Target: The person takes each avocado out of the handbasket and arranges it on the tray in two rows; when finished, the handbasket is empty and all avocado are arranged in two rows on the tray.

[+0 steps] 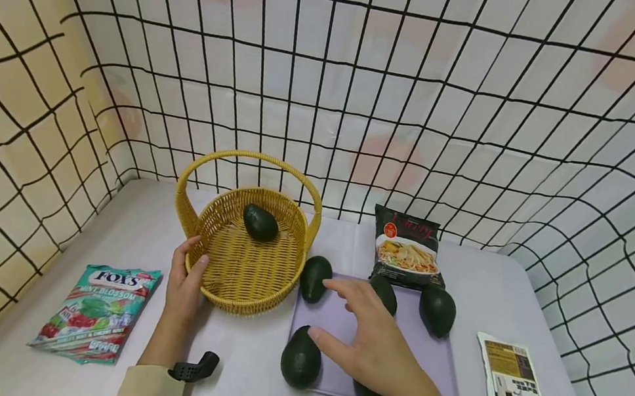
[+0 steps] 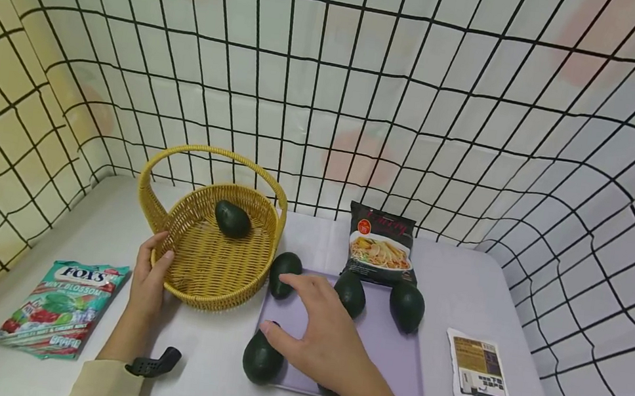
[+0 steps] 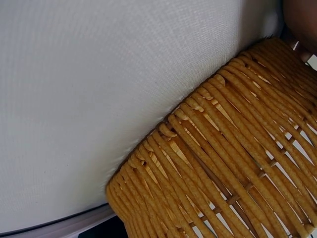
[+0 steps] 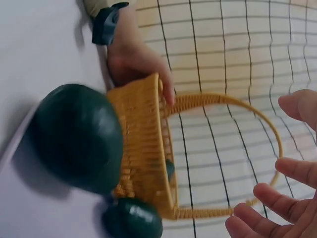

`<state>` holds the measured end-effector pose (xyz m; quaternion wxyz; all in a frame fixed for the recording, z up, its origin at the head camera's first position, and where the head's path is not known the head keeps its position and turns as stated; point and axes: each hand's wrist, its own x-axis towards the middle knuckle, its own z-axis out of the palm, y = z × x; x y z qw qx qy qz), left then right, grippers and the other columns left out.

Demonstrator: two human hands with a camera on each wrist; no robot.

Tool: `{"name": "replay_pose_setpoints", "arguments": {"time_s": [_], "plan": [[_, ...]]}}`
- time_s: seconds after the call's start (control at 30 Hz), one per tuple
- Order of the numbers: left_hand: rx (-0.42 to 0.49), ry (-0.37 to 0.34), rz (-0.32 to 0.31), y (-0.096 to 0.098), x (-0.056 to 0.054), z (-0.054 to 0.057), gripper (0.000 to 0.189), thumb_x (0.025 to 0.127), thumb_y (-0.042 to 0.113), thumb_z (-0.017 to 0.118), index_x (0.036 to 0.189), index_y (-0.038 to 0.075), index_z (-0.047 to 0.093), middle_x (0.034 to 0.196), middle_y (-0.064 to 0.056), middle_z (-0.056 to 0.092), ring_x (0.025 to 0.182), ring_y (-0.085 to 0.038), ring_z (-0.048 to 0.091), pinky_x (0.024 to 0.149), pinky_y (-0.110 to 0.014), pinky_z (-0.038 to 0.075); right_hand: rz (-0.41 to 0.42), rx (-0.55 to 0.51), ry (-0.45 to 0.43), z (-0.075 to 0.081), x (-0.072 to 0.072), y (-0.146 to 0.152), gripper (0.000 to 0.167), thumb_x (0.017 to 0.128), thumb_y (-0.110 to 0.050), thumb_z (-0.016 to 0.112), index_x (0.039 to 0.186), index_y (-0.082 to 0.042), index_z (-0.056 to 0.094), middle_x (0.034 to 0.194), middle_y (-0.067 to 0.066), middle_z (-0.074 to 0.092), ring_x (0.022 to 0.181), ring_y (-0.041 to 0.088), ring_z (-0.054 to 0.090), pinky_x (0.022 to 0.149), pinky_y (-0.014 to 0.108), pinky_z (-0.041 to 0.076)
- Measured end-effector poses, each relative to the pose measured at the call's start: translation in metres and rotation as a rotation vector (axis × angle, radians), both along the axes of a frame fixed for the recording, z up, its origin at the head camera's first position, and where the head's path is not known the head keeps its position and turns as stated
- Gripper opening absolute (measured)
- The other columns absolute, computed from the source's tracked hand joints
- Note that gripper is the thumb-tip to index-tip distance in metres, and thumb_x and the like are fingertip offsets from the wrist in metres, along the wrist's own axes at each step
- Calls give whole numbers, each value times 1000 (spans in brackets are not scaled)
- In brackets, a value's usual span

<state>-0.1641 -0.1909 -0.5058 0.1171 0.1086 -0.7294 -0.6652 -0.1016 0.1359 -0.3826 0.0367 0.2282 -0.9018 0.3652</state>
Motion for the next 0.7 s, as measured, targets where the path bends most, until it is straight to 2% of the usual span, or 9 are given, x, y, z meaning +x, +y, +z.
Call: {"name": "replay_pose_setpoints", "arguments": {"time_s": [0.13,0.33,0.5,0.7], "plan": [[1,-3,-3,-1,0,0,49,107,30,48,153,26,34,170,3,21,160,-24,15,129,-55,17,49,0,-53,7,-11,-23,62,87,-41,80,142,-36,52,138,-16,52,114,6,57,96,35,55],[2,7,-7,0,-1,1,48,107,28,48,153,26,34,170,3,20,160,-25,15,128,-55,18,144,-81,-106,8,-32,-58,58,91,-36,75,144,-26,54,138,-6,54,118,8,57,99,34,55],[3,13,-6,0,-2,0,49,107,28,48,153,25,34,170,2,21,160,-25,17,128,-54,18,98,-100,-133,5,-53,-87,54,92,-37,73,142,-24,55,137,1,56,116,15,57,96,36,54],[-7,16,-4,-3,-1,-2,49,106,28,49,153,25,35,170,2,23,159,-26,18,128,-56,20,39,-90,-123,-8,-81,-116,55,94,-40,69,144,-21,53,140,5,55,121,22,56,99,45,52]]}}
